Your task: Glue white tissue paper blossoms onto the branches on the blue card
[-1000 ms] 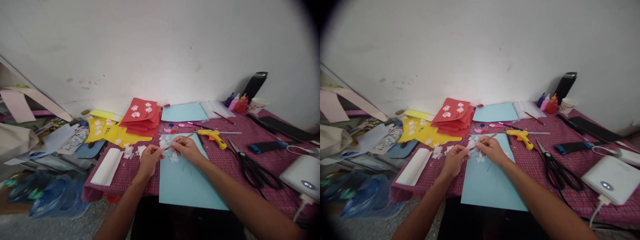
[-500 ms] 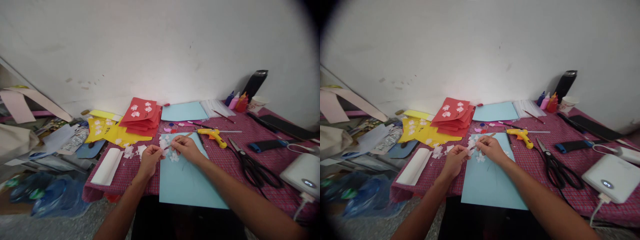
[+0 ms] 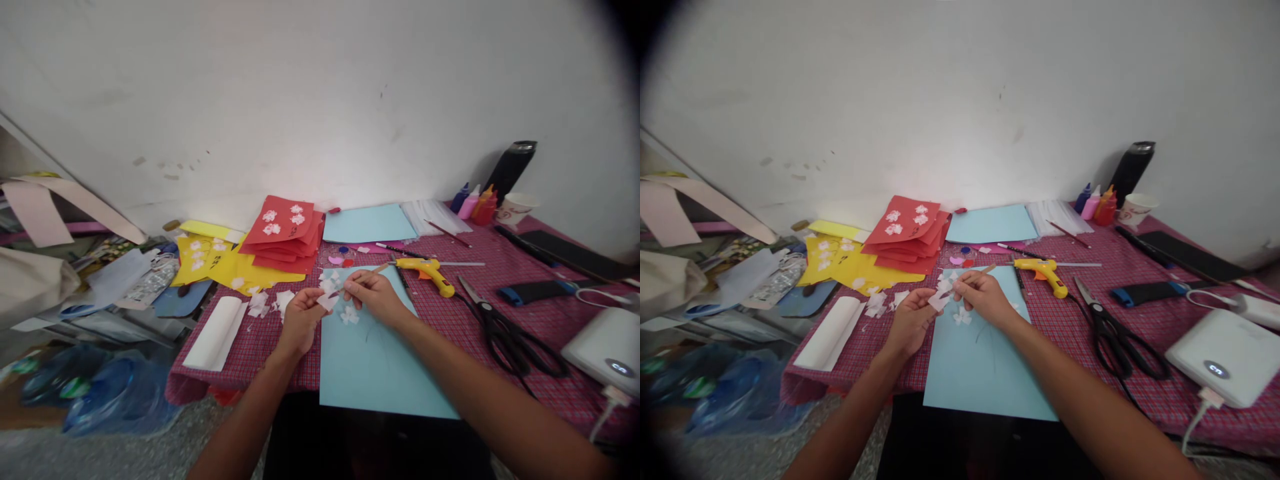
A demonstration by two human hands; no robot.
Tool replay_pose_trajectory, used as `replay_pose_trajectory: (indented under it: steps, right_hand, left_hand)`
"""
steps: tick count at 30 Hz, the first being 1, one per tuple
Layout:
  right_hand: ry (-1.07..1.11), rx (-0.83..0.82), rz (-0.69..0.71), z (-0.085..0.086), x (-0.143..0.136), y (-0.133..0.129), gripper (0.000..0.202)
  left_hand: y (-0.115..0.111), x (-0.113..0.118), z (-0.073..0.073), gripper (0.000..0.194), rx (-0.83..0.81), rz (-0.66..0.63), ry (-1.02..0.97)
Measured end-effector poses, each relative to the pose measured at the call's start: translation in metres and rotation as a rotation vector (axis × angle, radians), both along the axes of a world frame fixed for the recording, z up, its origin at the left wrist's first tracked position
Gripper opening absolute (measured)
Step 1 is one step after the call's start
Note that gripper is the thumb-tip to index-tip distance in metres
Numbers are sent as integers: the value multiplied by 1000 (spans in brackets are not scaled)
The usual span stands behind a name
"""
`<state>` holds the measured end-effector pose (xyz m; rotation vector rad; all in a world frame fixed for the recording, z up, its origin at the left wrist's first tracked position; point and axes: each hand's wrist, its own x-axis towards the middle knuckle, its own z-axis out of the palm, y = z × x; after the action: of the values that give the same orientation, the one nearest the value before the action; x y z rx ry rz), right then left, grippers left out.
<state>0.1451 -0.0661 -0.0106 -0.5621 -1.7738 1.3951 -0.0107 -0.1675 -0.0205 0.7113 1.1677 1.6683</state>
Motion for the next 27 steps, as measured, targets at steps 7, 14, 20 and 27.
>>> replay_pose_trajectory:
  steps: [7, 14, 20, 27]
  right_hand:
    - [4, -35, 54, 0, -1, -2, 34]
    - [-17, -44, 106, -2, -1, -1, 32]
    - [11, -141, 131, -7, -2, -1, 21]
    - [39, -186, 216, -8, -3, -4, 21]
  left_hand:
    - [-3, -1, 3, 34, -49, 12, -7]
    - [-3, -3, -5, 31, -56, 22, 123]
    - [-4, 0, -5, 28, -44, 6, 232]
    - [-6, 1, -4, 26, -51, -49, 242]
